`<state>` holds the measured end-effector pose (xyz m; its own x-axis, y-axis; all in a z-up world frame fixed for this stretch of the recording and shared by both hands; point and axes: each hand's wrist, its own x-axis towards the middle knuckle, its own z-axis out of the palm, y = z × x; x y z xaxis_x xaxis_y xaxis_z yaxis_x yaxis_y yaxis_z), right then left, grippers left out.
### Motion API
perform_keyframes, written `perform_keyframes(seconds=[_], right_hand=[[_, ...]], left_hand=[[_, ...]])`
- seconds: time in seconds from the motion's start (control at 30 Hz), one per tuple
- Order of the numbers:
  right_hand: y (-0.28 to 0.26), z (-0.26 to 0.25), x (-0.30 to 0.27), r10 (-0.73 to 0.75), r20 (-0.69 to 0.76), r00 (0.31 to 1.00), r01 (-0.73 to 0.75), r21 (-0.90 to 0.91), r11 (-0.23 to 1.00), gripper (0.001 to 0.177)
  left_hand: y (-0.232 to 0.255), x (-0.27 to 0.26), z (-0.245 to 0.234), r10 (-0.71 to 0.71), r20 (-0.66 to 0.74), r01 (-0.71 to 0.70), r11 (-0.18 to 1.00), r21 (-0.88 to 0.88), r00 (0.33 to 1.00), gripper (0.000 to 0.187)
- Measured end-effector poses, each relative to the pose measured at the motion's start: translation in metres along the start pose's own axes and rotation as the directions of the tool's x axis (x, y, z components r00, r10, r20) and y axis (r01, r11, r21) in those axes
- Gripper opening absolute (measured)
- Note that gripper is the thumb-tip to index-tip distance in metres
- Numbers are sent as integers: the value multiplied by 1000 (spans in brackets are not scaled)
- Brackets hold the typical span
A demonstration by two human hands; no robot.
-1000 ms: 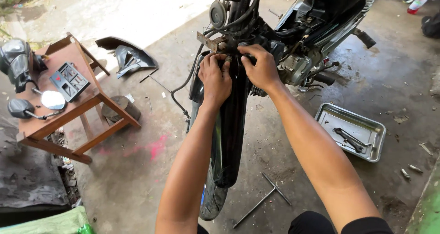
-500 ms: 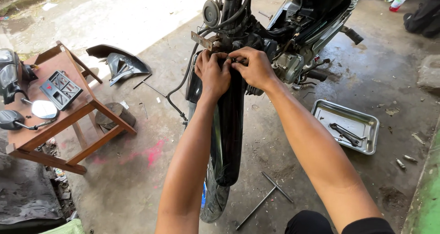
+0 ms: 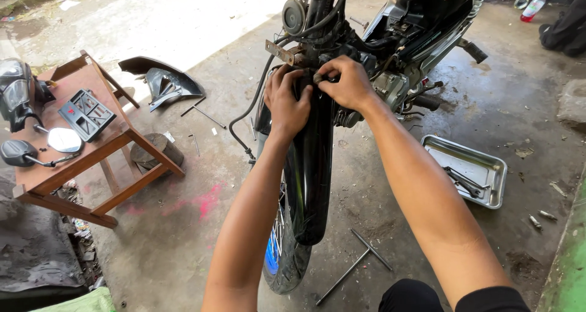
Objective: Repairing and adjusting the front fender and bodywork of a motorcycle using hand tools
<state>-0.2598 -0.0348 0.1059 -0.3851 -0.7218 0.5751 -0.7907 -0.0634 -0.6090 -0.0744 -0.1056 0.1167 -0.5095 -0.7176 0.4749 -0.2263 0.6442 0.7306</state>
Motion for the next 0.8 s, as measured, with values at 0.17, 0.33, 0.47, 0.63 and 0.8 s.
perform_keyframes(seconds=[0.17,0.33,0.47,0.63,0.8], right_hand=[[-31,-16,4,109,166,980,-105,-33,994,25],[-30,-5,12,130,196,972,-110,-110,988,22],[-55,-10,7,106,204,973,-76,-148,986,22],[-42,-7,16,91,225,970,-63,-129,990,24],[-42,-9,18,87,230,969,-64,-105,992,24]], left_hand=[[-28,-8,-14,-11,-137,20,998,68,991,49],[-24,-5,-25,-119,-74,125,990,70,990,60],[-43,-19,-7,-232,-92,239,969,69,968,63],[-32,-45,-15,-239,-64,241,970,29,969,69],[-2,-33,-29,-28,20,25,990,137,999,84]])
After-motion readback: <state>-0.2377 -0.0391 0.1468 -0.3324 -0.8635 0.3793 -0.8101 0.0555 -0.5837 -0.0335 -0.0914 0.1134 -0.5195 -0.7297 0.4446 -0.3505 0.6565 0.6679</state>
